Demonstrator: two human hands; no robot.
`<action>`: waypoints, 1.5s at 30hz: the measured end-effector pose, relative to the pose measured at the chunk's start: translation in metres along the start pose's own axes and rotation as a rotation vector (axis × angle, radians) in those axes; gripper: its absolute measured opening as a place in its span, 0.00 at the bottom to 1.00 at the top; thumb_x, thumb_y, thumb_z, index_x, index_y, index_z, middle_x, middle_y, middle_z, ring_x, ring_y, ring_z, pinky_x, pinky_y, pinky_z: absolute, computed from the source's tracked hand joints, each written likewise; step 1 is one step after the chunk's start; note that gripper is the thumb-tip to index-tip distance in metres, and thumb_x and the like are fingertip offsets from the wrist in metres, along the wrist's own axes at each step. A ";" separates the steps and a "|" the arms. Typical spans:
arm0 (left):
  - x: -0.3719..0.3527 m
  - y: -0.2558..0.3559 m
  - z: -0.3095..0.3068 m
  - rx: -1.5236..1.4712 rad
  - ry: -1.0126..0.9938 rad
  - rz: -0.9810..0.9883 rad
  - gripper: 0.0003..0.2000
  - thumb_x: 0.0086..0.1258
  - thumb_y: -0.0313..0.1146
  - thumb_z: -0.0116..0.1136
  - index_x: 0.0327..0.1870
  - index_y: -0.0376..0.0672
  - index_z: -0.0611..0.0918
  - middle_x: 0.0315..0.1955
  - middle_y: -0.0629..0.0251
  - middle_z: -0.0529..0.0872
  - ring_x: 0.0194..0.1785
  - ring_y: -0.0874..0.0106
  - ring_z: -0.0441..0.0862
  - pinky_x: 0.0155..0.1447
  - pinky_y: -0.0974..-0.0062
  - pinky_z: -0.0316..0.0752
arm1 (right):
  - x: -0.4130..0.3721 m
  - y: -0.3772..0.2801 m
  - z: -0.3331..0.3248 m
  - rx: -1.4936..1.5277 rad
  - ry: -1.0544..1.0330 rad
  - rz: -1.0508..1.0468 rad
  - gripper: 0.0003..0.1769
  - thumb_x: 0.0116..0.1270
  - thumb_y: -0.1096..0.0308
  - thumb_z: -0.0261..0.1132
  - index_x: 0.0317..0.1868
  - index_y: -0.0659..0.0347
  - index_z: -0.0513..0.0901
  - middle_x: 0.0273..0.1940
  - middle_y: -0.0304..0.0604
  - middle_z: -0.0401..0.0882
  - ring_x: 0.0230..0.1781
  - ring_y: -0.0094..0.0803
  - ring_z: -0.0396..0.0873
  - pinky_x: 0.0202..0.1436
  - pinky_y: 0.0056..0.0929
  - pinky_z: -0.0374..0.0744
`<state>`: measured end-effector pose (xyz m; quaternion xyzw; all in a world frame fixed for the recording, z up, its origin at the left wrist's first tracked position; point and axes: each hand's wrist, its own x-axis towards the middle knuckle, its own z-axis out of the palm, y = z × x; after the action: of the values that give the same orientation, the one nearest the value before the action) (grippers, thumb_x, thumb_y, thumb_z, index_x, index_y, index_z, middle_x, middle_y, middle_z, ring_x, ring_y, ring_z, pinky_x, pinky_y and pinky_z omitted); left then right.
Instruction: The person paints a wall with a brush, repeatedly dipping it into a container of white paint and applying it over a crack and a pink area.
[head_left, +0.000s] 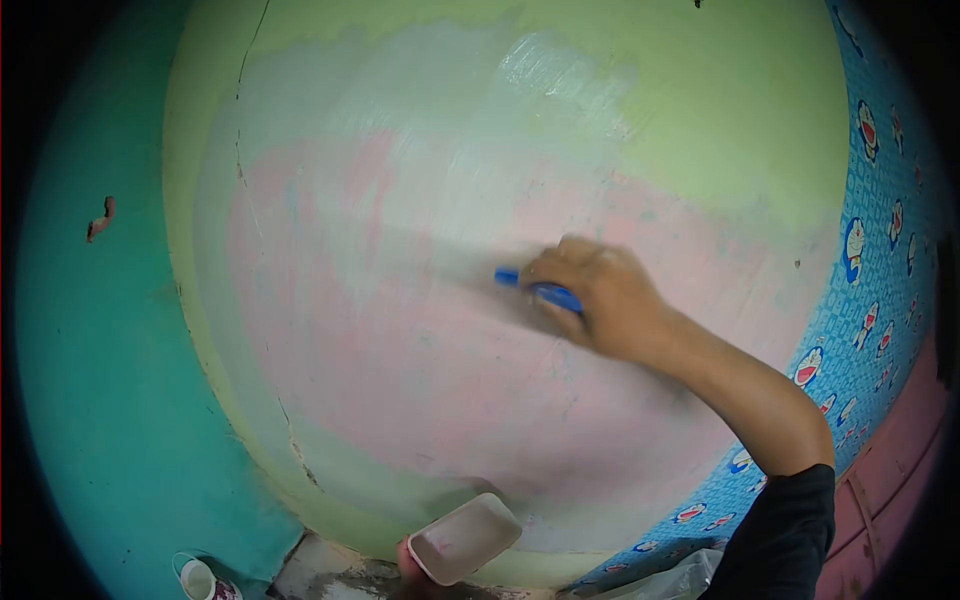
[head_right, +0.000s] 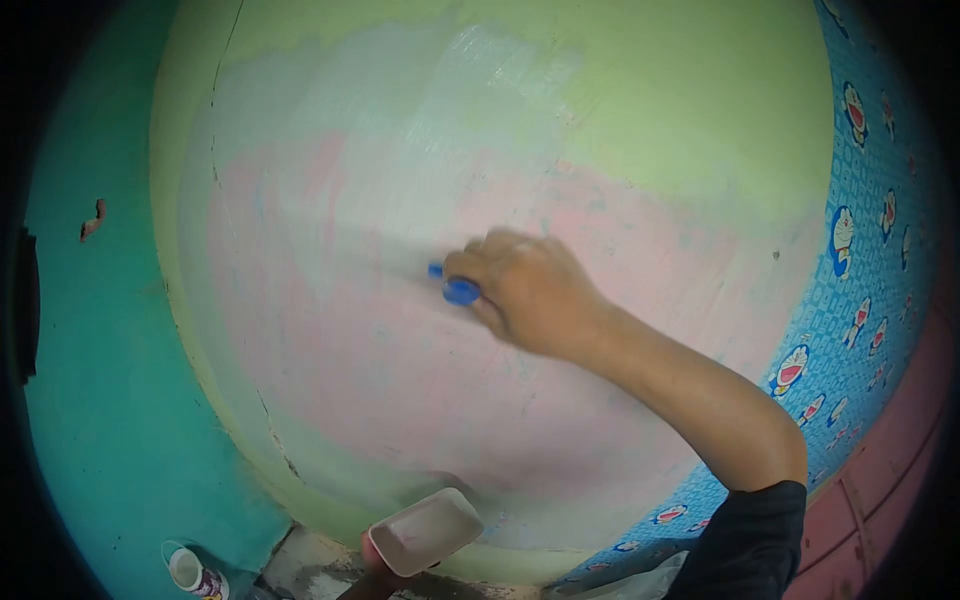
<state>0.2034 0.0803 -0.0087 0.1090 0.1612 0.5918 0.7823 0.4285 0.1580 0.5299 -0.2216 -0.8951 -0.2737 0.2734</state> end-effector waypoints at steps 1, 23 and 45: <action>0.003 0.002 -0.005 0.007 -0.001 0.001 0.40 0.70 0.64 0.37 0.75 0.43 0.71 0.67 0.49 0.77 0.63 0.38 0.78 0.58 0.29 0.75 | -0.002 0.007 0.003 0.101 -0.001 0.029 0.11 0.62 0.73 0.71 0.46 0.57 0.86 0.39 0.45 0.85 0.39 0.44 0.84 0.42 0.40 0.83; -0.036 0.004 0.040 -0.009 -0.121 -0.060 0.39 0.77 0.64 0.28 0.78 0.46 0.68 0.75 0.52 0.71 0.75 0.44 0.70 0.74 0.34 0.65 | -0.049 0.015 0.023 0.319 0.249 0.338 0.05 0.69 0.72 0.69 0.43 0.62 0.86 0.37 0.41 0.86 0.33 0.32 0.81 0.39 0.31 0.79; -0.051 -0.058 0.065 0.012 0.055 0.046 0.37 0.79 0.58 0.31 0.77 0.38 0.69 0.71 0.51 0.76 0.73 0.51 0.75 0.76 0.48 0.68 | -0.301 -0.160 0.171 0.700 0.663 1.106 0.04 0.73 0.78 0.66 0.46 0.67 0.83 0.46 0.51 0.87 0.44 0.29 0.84 0.49 0.27 0.81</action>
<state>0.2671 0.0169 0.0372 0.1011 0.1835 0.6116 0.7629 0.5045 0.0677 0.1678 -0.4462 -0.5578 0.1534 0.6828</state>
